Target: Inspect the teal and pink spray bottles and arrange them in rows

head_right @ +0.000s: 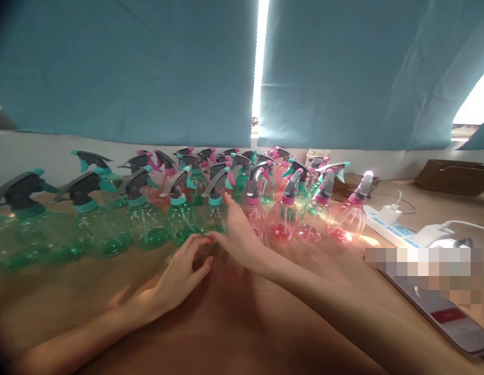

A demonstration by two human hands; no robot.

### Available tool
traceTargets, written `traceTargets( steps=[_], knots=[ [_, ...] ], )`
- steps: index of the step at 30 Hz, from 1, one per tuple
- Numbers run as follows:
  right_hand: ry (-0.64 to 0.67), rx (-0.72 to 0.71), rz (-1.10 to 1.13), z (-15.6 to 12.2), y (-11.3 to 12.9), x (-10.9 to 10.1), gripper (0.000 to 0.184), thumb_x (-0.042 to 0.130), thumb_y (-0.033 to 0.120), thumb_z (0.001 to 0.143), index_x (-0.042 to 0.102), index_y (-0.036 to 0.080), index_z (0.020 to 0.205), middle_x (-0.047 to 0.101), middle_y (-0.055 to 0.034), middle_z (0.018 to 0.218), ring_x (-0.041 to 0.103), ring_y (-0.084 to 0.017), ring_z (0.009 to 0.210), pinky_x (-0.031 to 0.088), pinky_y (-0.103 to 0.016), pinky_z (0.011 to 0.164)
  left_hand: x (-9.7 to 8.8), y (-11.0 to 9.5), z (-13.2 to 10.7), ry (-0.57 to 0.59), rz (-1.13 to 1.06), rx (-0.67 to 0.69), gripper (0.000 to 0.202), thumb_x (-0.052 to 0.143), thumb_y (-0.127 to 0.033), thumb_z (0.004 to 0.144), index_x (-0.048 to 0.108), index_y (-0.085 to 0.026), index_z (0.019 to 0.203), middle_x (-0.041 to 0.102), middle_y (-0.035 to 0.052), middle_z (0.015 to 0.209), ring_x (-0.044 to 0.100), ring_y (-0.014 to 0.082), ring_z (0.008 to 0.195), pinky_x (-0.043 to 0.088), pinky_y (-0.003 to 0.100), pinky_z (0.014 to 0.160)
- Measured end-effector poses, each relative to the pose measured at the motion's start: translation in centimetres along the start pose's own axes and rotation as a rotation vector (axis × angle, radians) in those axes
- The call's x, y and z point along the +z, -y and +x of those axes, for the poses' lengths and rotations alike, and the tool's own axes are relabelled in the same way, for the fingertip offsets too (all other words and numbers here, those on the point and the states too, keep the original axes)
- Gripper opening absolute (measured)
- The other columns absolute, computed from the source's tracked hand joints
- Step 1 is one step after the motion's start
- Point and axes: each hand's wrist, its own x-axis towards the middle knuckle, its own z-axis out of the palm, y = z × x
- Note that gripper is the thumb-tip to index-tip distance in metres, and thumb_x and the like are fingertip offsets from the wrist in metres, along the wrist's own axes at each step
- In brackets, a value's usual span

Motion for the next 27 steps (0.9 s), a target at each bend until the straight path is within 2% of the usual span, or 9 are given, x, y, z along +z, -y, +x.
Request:
traceTargets(
  steps=[2,4,7,9,12,15,18,21,27],
  knots=[
    [-0.002,0.006,0.016,-1.1,0.5,-1.7,0.067,0.068,0.022,0.08,0.038,0.017,0.139,0.05,-0.017,0.141,0.052,-0.029,0.126,0.047,-0.047,0.1,0.2,-0.4,0.3,0.023,-0.005,0.008,0.025,0.047,-0.015,0.089,0.052,-0.023,0.112,0.052,0.0064,0.116,0.059,0.0227,0.1,0.049,0.04,0.088],
    [-0.008,0.068,0.046,-2.1,0.9,-3.8,0.04,0.065,0.026,0.084,0.054,0.017,0.122,0.064,-0.013,0.122,0.069,-0.023,0.094,0.058,-0.039,0.079,0.4,-0.9,0.8,0.042,-0.011,0.015,0.023,0.047,-0.015,0.09,0.052,-0.023,0.11,0.053,0.0052,0.114,0.059,0.022,0.097,0.049,0.038,0.085],
    [-0.035,0.083,-0.027,-2.9,0.6,-6.5,0.012,0.059,0.023,0.089,0.064,0.019,0.099,0.07,-0.0058,0.1,0.068,-0.017,0.078,0.056,-0.031,0.068,1.0,-1.7,1.6,0.063,-0.024,0.021,0.018,0.047,-0.017,0.09,0.052,-0.023,0.106,0.054,0.0039,0.11,0.06,0.0201,0.089,0.05,0.036,0.08],
    [-0.073,0.103,-0.12,-3.0,-0.2,-7.6,0.014,0.059,0.023,0.088,0.065,0.018,0.101,0.07,-0.0055,0.096,0.068,-0.018,0.076,0.055,-0.033,0.07,1.4,-2.2,2.2,0.073,-0.032,0.018,0.016,0.046,-0.018,0.091,0.053,-0.022,0.104,0.055,0.0035,0.107,0.061,0.0185,0.082,0.051,0.035,0.077],
    [-0.078,0.17,-0.216,-2.7,-2.0,-8.0,0.033,0.062,0.031,0.087,0.061,0.013,0.114,0.071,-0.0113,0.104,0.069,-0.021,0.077,0.053,-0.041,0.079,2.0,-2.6,2.9,0.074,-0.036,0.005,0.016,0.047,-0.019,0.09,0.054,-0.021,0.104,0.055,0.0041,0.106,0.062,0.019,0.081,0.051,0.034,0.073],
    [-0.061,0.19,-0.224,-2.2,-3.4,-7.2,0.053,0.063,0.039,0.085,0.052,0.009,0.128,0.065,-0.0187,0.122,0.067,-0.03,0.1,0.05,-0.047,0.089,2.3,-2.8,3.1,0.071,-0.033,-0.01,0.017,0.047,-0.02,0.089,0.054,-0.021,0.104,0.056,0.0048,0.106,0.063,0.0211,0.087,0.052,0.034,0.071],
    [-0.013,0.216,-0.193,-1.8,-4.1,-6.2,0.069,0.063,0.046,0.082,0.043,0.009,0.137,0.056,-0.0222,0.134,0.055,-0.035,0.122,0.046,-0.05,0.096,2.0,-2.9,3.1,0.057,-0.028,-0.022,0.016,0.047,-0.02,0.088,0.055,-0.021,0.103,0.058,0.0047,0.104,0.064,0.0213,0.089,0.053,0.032,0.069],
    [0.0,0.26,-0.158,-1.4,-4.3,-5.3,0.074,0.063,0.047,0.08,0.04,0.011,0.14,0.051,-0.0213,0.14,0.048,-0.034,0.13,0.043,-0.05,0.1,1.5,-3.2,3.1,0.032,-0.03,-0.041,0.014,0.047,-0.02,0.088,0.056,-0.022,0.1,0.061,0.004,0.102,0.064,0.02,0.085,0.052,0.029,0.063],
    [0.022,0.313,-0.19,-1.5,-4.2,-5.1,0.072,0.064,0.043,0.078,0.042,0.007,0.137,0.052,-0.0219,0.138,0.052,-0.037,0.124,0.044,-0.051,0.098,0.7,-4.1,3.2,0.001,-0.073,-0.063,0.014,0.048,-0.02,0.088,0.057,-0.022,0.098,0.064,0.0024,0.096,0.065,0.0185,0.082,0.05,0.026,0.057]
  ],
)
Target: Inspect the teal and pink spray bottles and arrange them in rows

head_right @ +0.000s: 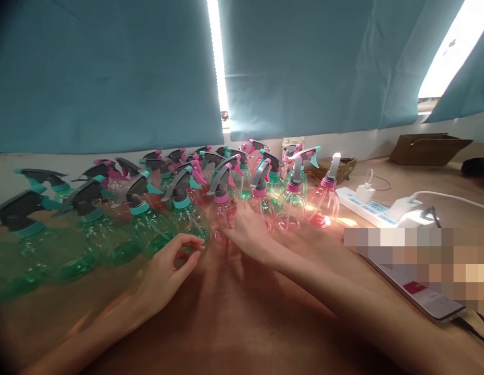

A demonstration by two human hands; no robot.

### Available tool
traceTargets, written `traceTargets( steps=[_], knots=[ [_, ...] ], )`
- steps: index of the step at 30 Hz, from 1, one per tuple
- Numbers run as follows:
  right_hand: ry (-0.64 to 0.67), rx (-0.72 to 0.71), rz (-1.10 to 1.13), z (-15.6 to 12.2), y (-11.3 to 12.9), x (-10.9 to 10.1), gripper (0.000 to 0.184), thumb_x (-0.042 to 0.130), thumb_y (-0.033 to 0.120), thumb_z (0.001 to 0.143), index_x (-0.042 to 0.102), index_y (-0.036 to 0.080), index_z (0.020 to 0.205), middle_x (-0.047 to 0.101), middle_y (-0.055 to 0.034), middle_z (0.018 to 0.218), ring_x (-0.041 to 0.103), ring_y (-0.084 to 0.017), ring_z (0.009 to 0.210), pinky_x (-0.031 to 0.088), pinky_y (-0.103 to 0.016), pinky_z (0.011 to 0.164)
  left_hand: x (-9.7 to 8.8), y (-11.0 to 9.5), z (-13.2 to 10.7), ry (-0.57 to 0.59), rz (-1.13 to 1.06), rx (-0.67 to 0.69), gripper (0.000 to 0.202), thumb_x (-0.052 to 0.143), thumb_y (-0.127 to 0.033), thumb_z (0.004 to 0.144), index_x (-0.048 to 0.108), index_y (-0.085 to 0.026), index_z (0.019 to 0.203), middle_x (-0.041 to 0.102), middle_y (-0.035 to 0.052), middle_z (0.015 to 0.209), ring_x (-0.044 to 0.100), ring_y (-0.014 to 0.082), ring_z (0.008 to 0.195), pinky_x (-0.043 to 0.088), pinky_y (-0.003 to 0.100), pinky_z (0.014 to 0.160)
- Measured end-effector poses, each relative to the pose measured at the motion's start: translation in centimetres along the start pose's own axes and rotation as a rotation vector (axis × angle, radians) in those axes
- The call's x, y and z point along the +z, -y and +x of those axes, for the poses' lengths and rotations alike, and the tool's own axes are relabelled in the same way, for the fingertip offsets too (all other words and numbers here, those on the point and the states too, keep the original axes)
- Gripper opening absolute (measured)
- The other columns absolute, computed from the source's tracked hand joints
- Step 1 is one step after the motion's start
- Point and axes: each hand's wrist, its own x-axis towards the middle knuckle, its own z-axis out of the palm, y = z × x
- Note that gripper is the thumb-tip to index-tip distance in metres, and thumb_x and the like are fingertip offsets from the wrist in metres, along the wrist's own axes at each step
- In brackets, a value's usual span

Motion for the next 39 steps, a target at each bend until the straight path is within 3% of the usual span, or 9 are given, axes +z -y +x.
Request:
traceTargets(
  steps=[5,8,12,15,18,22,29,33,39],
  knots=[
    [0.042,-0.055,-0.073,-2.1,0.2,-1.1,0.076,0.061,0.052,0.08,0.038,0.01,0.14,0.052,-0.021,0.137,0.052,-0.038,0.123,0.049,-0.052,0.09,-0.3,-0.9,0.0,-0.011,-0.023,-0.019,0.011,0.05,-0.023,0.088,0.057,-0.022,0.097,0.063,0.0023,0.098,0.064,0.0178,0.08,0.05,0.026,0.058],
    [0.088,-0.067,-0.096,-3.9,0.9,-1.9,0.074,0.062,0.052,0.081,0.04,0.009,0.137,0.055,-0.0212,0.133,0.057,-0.038,0.116,0.051,-0.05,0.084,-0.5,-1.7,0.2,-0.039,-0.056,-0.005,0.016,0.054,-0.027,0.086,0.055,-0.022,0.102,0.062,0.0038,0.105,0.063,0.0205,0.094,0.053,0.032,0.075],
    [0.158,-0.1,-0.074,-6.0,2.5,-2.1,0.061,0.063,0.046,0.08,0.046,0.013,0.128,0.064,-0.0173,0.119,0.067,-0.034,0.093,0.052,-0.048,0.072,-0.5,-2.9,0.6,-0.014,-0.138,0.025,0.043,0.065,-0.032,0.08,0.049,-0.024,0.12,0.058,0.0061,0.12,0.058,0.0252,0.108,0.049,0.04,0.091],
    [0.142,-0.163,-0.004,-7.0,3.9,-1.2,0.059,0.069,0.05,0.075,0.05,0.017,0.119,0.066,-0.0112,0.108,0.068,-0.03,0.084,0.053,-0.044,0.067,-0.8,-3.7,0.7,0.003,-0.168,-0.014,0.05,0.065,-0.033,0.08,0.047,-0.026,0.125,0.062,0.0038,0.104,0.061,0.0236,0.095,0.051,0.039,0.083],
    [0.154,-0.205,0.064,-7.3,5.2,0.2,0.052,0.071,0.056,0.072,0.055,0.019,0.104,0.067,-0.0072,0.1,0.066,-0.027,0.085,0.053,-0.043,0.069,-1.6,-4.0,0.7,-0.044,-0.158,-0.072,0.041,0.061,-0.03,0.083,0.05,-0.027,0.122,0.058,-0.0016,0.087,0.058,0.0173,0.075,0.051,0.032,0.07],
    [0.176,-0.275,0.094,-7.1,6.3,1.7,0.064,0.073,0.064,0.066,0.054,0.017,0.105,0.066,-0.0099,0.104,0.064,-0.03,0.091,0.054,-0.047,0.075,-3.0,-4.0,0.4,-0.089,-0.199,-0.089,0.029,0.056,-0.024,0.082,0.056,-0.027,0.111,0.056,-0.0033,0.08,0.055,0.0145,0.068,0.049,0.027,0.063],
    [0.303,-0.51,0.221,-6.3,4.0,3.2,0.082,0.064,0.059,0.079,0.03,0.017,0.141,0.057,-0.0165,0.132,0.058,-0.029,0.117,0.049,-0.047,0.095,-4.7,-3.5,0.1,-0.128,-0.117,-0.092,0.042,0.048,-0.021,0.073,0.057,-0.026,0.113,0.046,-0.0069,0.058,0.049,0.0152,0.054,0.049,0.031,0.062],
    [0.398,-0.496,0.195,-6.2,1.9,3.7,0.067,0.059,0.053,0.086,0.037,0.019,0.139,0.057,-0.016,0.134,0.057,-0.03,0.121,0.048,-0.049,0.098,-5.0,-2.9,0.1,-0.124,-0.108,-0.103,0.046,0.048,-0.023,0.071,0.058,-0.028,0.116,0.042,-0.0081,0.051,0.049,0.0165,0.052,0.05,0.032,0.061],
    [0.46,-0.496,0.122,-6.2,0.9,3.9,0.062,0.055,0.053,0.089,0.041,0.018,0.138,0.058,-0.0153,0.133,0.059,-0.029,0.118,0.05,-0.049,0.095,-5.0,-2.8,0.3,-0.079,-0.139,-0.108,0.05,0.047,-0.025,0.069,0.058,-0.029,0.118,0.042,-0.007,0.051,0.05,0.0173,0.053,0.052,0.032,0.062]
  ],
)
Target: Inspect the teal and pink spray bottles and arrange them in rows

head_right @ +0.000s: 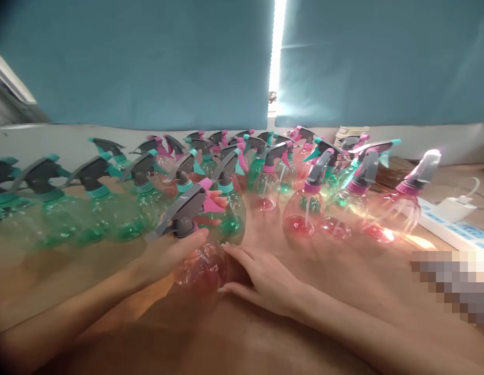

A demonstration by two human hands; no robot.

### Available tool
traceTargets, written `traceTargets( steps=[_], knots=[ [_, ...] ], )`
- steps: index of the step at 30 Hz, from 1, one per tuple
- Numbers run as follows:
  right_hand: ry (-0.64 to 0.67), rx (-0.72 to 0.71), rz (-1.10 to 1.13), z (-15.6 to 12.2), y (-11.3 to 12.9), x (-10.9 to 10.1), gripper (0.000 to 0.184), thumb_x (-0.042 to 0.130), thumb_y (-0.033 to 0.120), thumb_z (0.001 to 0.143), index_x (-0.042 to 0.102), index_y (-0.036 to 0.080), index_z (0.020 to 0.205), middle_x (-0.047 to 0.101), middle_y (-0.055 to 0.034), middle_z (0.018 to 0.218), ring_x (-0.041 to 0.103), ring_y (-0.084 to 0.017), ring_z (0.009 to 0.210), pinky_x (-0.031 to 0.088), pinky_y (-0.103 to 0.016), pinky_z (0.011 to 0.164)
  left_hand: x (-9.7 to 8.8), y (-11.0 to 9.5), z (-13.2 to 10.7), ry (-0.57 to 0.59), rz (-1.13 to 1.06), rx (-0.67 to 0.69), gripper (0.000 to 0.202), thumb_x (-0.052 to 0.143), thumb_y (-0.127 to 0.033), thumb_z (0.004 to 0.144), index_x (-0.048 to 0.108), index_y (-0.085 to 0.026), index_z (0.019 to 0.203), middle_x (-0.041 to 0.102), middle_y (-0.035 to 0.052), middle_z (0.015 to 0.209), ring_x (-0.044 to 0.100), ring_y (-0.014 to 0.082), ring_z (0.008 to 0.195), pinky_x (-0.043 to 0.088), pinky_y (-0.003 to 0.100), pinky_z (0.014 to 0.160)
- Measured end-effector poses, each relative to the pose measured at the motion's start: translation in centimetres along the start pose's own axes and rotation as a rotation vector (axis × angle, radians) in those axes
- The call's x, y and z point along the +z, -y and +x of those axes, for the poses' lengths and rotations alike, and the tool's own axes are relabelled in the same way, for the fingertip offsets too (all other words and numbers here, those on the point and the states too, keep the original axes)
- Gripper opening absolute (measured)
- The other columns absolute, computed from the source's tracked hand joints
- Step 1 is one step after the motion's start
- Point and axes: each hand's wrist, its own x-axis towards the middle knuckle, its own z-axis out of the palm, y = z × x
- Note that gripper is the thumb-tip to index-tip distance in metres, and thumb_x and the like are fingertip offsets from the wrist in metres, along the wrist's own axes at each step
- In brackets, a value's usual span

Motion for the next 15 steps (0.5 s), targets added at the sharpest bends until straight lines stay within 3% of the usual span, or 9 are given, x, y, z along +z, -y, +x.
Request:
traceTargets(
  steps=[6,12,15],
  knots=[
    [0.021,-0.055,-0.064,-0.11,-0.61,-0.18,0.055,0.052,0.048,0.092,0.047,0.017,0.137,0.055,-0.0137,0.138,0.052,-0.027,0.127,0.046,-0.048,0.104,-0.03,-0.04,0.11,0.02,-0.042,-0.017,0.052,0.048,-0.025,0.067,0.059,-0.03,0.118,0.038,-0.0073,0.049,0.047,0.0162,0.049,0.048,0.027,0.048],
    [0.044,-0.055,-0.066,-0.26,-0.9,-0.45,0.054,0.051,0.046,0.093,0.049,0.017,0.138,0.056,-0.0133,0.138,0.048,-0.027,0.131,0.042,-0.048,0.108,-0.05,0.0,0.09,0.028,-0.073,-0.024,0.058,0.048,-0.024,0.068,0.054,-0.029,0.125,0.035,-0.0092,0.047,0.043,0.0148,0.046,0.048,0.026,0.048],
    [0.023,-0.063,-0.048,-0.24,-0.97,-0.35,0.05,0.052,0.044,0.093,0.051,0.019,0.137,0.056,-0.0123,0.138,0.05,-0.027,0.13,0.042,-0.05,0.107,-0.03,0.03,0.05,0.031,-0.072,-0.052,0.053,0.048,-0.022,0.067,0.059,-0.029,0.119,0.04,-0.009,0.049,0.043,0.0139,0.045,0.05,0.027,0.049]
  ],
)
